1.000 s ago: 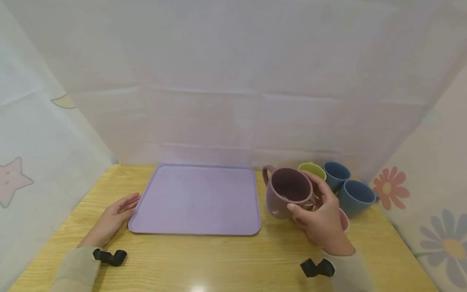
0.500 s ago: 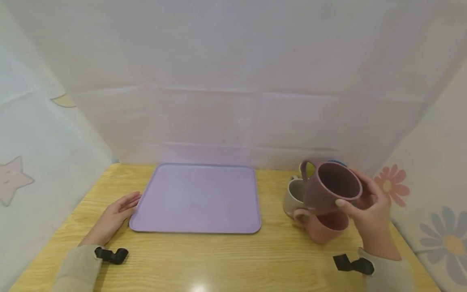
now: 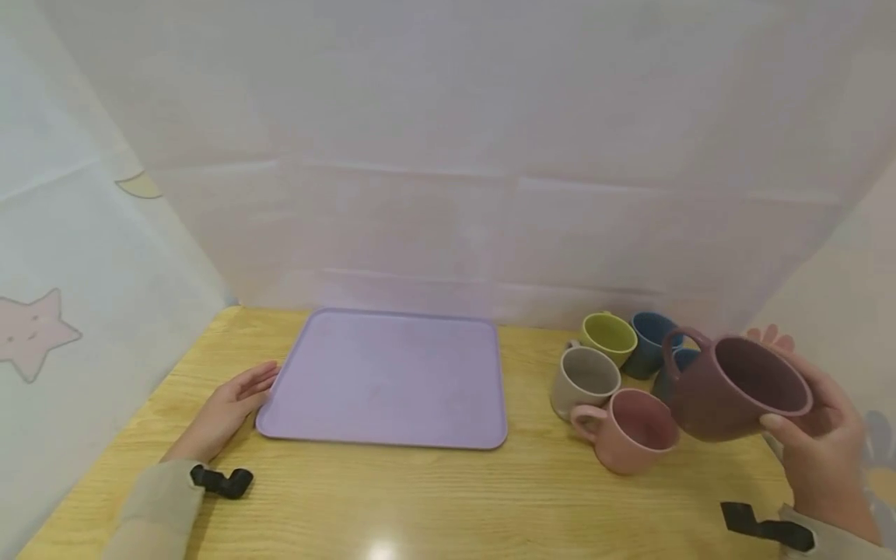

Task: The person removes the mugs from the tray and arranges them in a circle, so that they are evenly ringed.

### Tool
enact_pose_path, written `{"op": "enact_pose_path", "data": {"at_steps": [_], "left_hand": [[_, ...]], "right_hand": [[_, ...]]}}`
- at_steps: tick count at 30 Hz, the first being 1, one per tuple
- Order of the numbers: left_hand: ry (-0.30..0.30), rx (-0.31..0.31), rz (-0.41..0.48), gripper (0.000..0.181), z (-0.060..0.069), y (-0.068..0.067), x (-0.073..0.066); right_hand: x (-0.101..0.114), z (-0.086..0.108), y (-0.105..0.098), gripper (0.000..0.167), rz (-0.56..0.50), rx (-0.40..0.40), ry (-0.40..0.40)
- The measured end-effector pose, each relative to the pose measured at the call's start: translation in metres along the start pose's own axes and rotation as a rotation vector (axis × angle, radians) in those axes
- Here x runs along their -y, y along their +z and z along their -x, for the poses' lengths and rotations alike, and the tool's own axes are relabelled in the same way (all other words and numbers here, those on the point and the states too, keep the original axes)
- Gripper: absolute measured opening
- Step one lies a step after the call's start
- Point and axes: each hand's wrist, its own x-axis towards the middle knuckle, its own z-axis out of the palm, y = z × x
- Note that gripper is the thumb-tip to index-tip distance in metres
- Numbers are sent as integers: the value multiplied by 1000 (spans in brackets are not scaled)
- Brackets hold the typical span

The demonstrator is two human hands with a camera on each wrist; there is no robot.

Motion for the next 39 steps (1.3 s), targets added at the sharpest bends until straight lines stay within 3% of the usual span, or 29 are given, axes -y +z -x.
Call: {"op": "enact_pose_path", "data": {"at_steps": [8,15,23,32,35,39], "left_hand": [[-7,-7,-16,57,1,-1,-4],[4,-6,-10,57,1,-2,-3],[4,2,3,57,-1,-1,-4],[13,3,11,57,-3,1,-4],[12,2,5,57,-3,1,-3],[2,4,-5,57,0,1,-1]], "right_hand": [[-5,20,-29,61,81,-131,85],[-9,38,-45,61,138,-56,135],[-14,60,-55,64,266,-61,254],[-18,73,-63,70,275,-15,362],[-19,76,-66,71,257,-23,403],[-23,80,-69,71,314,-63,457]]}}
